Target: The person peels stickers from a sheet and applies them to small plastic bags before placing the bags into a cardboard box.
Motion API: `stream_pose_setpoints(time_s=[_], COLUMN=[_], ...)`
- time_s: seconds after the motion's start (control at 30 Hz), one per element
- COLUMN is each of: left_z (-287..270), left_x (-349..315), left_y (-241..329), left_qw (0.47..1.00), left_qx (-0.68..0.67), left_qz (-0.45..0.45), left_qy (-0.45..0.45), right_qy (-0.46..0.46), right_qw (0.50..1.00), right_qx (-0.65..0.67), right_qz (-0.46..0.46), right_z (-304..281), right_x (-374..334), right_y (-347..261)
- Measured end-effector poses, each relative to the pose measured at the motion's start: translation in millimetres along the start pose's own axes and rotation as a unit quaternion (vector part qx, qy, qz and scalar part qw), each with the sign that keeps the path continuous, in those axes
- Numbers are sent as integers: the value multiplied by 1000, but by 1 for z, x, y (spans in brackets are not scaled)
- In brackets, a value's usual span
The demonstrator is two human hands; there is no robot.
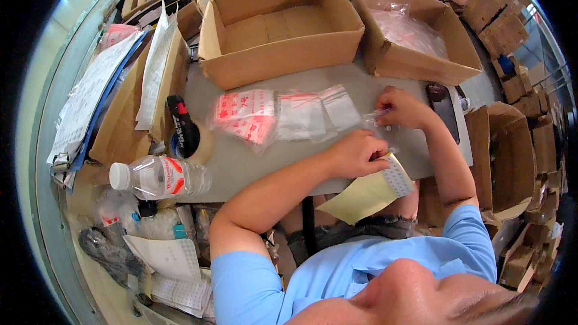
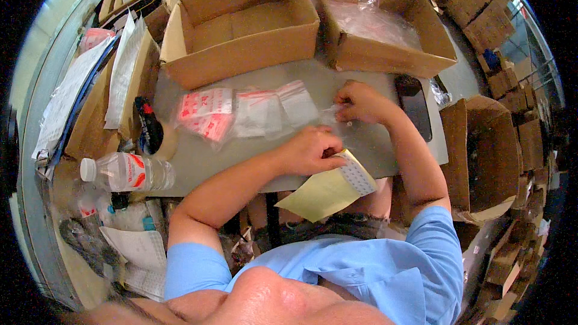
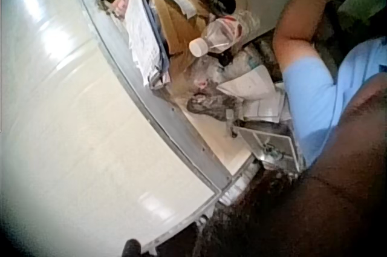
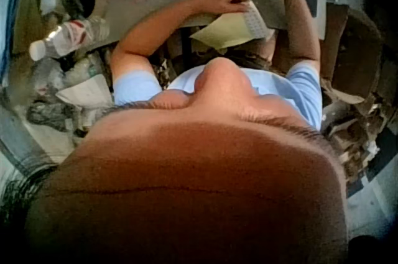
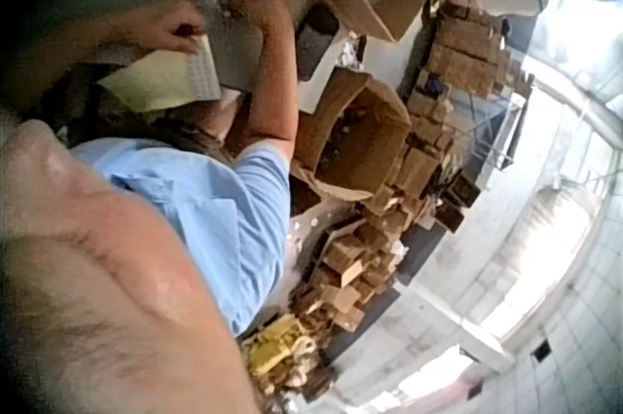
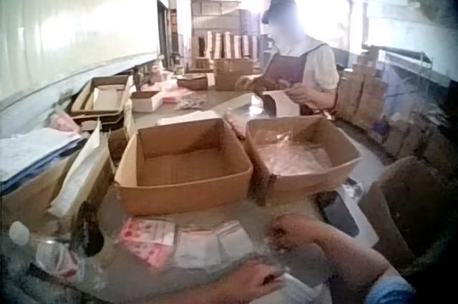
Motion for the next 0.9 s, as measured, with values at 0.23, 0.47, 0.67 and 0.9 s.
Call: stream_pose_setpoints(time_s=[0.23,0.47,0.67,0.9], left_z=[-5,-10,-6,-7], left_x=[-1,-1,-1,-1], left_y=[3,1,0,1], left_qw=[999,994,997,997], left_qx=[38,60,55,49], left_qz=[-25,-84,-57,-62], left_qy=[0,18,15,12], right_qy=[392,595,276,-19], right_qw=[890,771,950,988], right_qx=[226,-222,-64,121], right_qz=[-50,-42,-133,-93], right_z=[-99,-105,2,-7], right_x=[-20,-2,55,47], right_y=[-2,-36,-53,-40])
Point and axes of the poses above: each hand's wrist, its own x-axis towards the middle knuckle, its own z-axis out of the palm, y = z × x, the point moved 3 cm from there along x, towards the middle knuckle, and after that the axes turned 3 degrees about z, right-handed, at the moved point
